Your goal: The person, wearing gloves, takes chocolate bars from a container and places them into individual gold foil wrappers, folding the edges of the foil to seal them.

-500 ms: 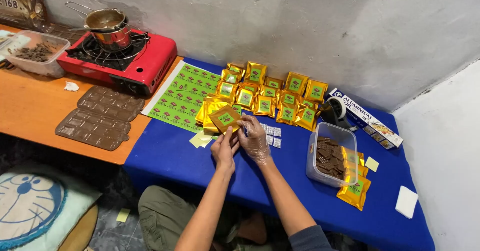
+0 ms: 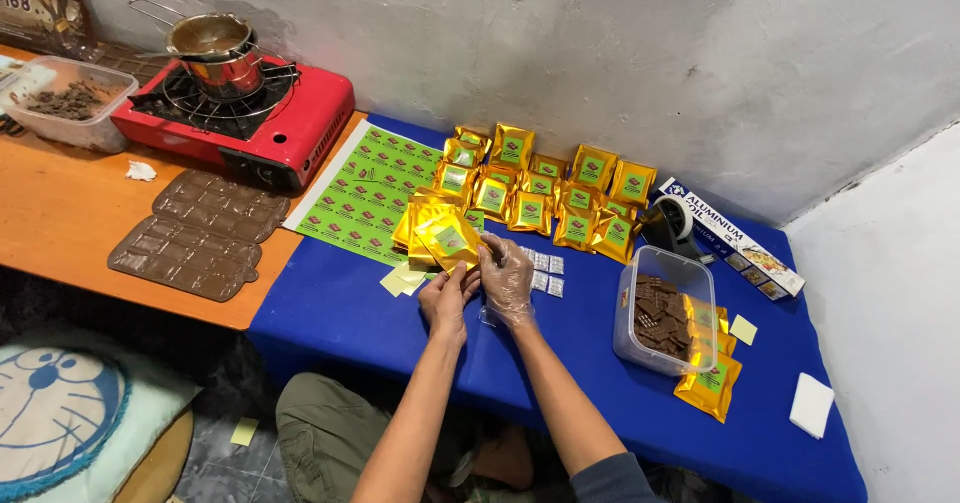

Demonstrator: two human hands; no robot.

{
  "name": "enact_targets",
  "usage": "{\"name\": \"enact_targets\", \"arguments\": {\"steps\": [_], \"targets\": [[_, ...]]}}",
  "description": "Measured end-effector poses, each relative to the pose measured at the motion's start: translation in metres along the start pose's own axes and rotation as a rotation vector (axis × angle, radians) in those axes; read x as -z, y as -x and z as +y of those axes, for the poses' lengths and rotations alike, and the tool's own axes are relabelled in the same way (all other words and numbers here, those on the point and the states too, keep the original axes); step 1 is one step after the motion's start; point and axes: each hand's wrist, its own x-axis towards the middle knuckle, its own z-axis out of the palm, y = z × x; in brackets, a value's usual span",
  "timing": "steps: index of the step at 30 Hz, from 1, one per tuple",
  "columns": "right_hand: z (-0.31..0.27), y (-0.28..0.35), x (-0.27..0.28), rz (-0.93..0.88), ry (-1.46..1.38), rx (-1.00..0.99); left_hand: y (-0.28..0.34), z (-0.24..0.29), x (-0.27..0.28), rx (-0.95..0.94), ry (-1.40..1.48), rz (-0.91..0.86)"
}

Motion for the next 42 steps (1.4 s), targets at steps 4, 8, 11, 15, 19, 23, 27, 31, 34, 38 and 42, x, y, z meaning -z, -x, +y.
{"name": "enact_targets", "arguments": {"steps": [4,8,11,15,19,23,27,31,34,38,42], "targets": [[-0.002,0.002,0.001,0.016,-0.023,-0.034,-0.006,0.001,0.003,-0.003,0.012,0.015],[-0.014,0.006,0.008,0.030,-0.068,-0.079,-0.010,-0.005,0.002,-0.013,-0.016,0.052],[-0.016,0.009,0.012,0.054,-0.071,-0.118,-0.008,-0.008,0.000,-0.046,-0.041,0.077],[-0.018,0.011,0.016,0.060,-0.040,-0.140,-0.011,-0.015,0.000,-0.083,-0.059,0.088],[-0.019,0.015,0.018,0.063,-0.052,-0.160,-0.008,-0.015,-0.002,-0.106,-0.106,0.091],[-0.014,0.021,0.021,0.100,-0.070,-0.207,-0.004,-0.017,-0.001,-0.147,-0.187,0.073],[-0.001,0.029,0.020,0.112,-0.121,-0.299,0.003,-0.011,0.002,-0.211,-0.441,0.017],[0.004,0.033,0.024,0.127,-0.144,-0.332,0.017,0.001,0.001,-0.225,-0.563,-0.081],[-0.001,0.032,0.026,0.111,-0.185,-0.350,0.010,0.000,0.003,-0.185,-0.411,-0.121],[-0.006,0.030,0.029,0.079,-0.188,-0.426,0.017,0.013,0.004,-0.229,-0.512,-0.122],[0.000,0.030,0.027,0.038,-0.131,-0.405,0.015,0.014,0.004,-0.251,-0.603,-0.125]]}}
